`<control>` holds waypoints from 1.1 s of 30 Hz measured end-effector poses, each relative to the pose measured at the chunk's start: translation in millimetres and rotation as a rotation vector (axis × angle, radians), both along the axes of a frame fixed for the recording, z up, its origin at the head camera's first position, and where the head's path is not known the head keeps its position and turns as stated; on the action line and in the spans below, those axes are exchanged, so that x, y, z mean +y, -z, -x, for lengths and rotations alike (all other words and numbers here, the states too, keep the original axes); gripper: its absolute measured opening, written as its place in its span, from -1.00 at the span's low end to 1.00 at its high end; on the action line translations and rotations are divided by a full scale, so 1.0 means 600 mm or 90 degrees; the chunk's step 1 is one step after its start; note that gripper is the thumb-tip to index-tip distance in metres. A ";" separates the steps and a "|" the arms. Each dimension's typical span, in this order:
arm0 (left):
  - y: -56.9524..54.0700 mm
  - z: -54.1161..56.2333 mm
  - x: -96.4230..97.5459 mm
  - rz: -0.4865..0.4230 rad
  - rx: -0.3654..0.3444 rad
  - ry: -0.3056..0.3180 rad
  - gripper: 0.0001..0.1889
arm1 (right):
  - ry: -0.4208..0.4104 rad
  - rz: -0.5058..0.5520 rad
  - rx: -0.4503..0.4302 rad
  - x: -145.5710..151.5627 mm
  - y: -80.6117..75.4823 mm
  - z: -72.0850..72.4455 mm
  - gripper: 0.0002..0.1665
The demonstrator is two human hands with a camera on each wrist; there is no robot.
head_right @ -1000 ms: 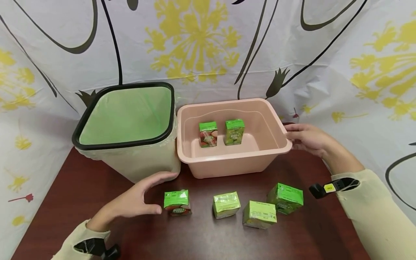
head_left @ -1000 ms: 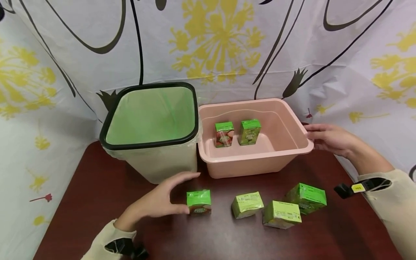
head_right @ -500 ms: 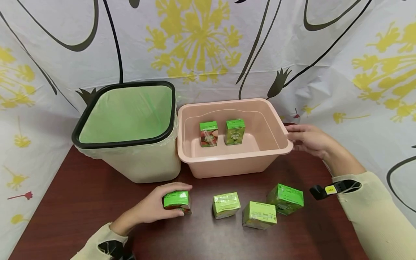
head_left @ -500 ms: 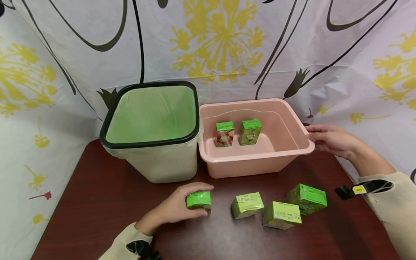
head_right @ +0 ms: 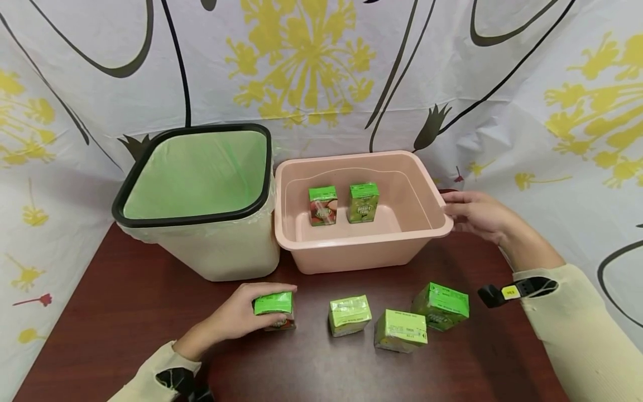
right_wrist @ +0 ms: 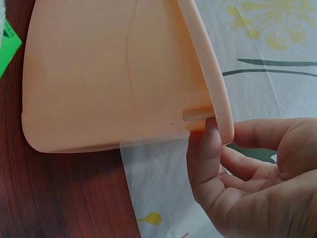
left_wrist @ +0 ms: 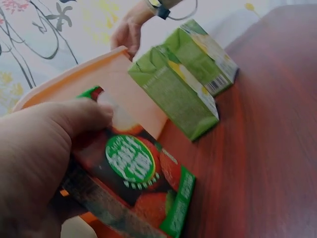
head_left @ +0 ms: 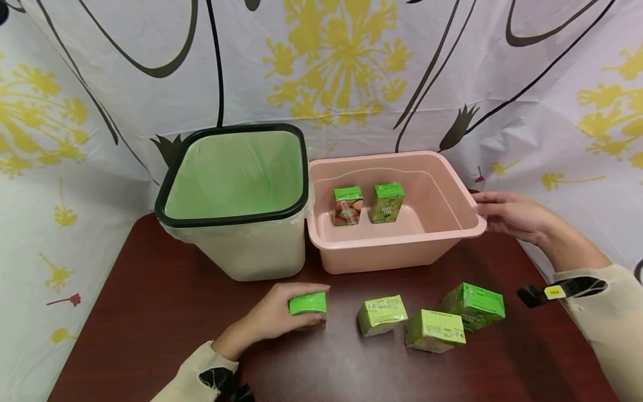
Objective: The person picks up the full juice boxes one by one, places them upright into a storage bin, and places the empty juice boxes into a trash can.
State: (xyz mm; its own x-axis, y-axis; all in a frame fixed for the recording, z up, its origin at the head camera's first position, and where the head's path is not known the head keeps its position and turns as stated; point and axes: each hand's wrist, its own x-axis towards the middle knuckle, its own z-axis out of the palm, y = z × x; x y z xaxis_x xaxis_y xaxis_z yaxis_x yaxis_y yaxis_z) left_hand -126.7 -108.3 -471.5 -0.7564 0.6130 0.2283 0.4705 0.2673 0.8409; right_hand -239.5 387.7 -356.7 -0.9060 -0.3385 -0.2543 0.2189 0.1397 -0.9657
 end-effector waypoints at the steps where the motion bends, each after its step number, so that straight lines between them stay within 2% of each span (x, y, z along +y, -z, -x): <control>1: -0.002 0.001 0.001 0.003 -0.001 -0.001 -0.48 | 0.000 0.000 0.001 0.000 0.000 0.000 -0.49; 5: -0.015 0.001 0.003 0.005 -0.033 -0.001 -0.49 | -0.003 -0.003 0.001 -0.001 0.001 -0.001 -0.49; 9: -0.043 -0.001 0.008 -0.003 -0.062 -0.002 -0.49 | -0.005 -0.010 0.000 -0.001 0.000 -0.001 -0.49; 14: -0.090 -0.002 0.019 -0.014 -0.068 -0.013 -0.48 | -0.002 -0.007 0.001 0.000 -0.001 0.001 -0.49; 23: -0.178 0.001 0.051 -0.057 -0.063 0.019 -0.48 | -0.002 0.000 -0.001 -0.001 0.000 0.000 -0.49; 28: -0.227 0.016 0.079 -0.073 -0.042 0.022 -0.48 | 0.001 -0.002 -0.005 -0.001 -0.002 0.000 -0.49; 33: -0.273 0.044 0.119 -0.063 -0.047 0.021 -0.48 | 0.006 -0.013 -0.004 -0.002 -0.002 0.000 -0.49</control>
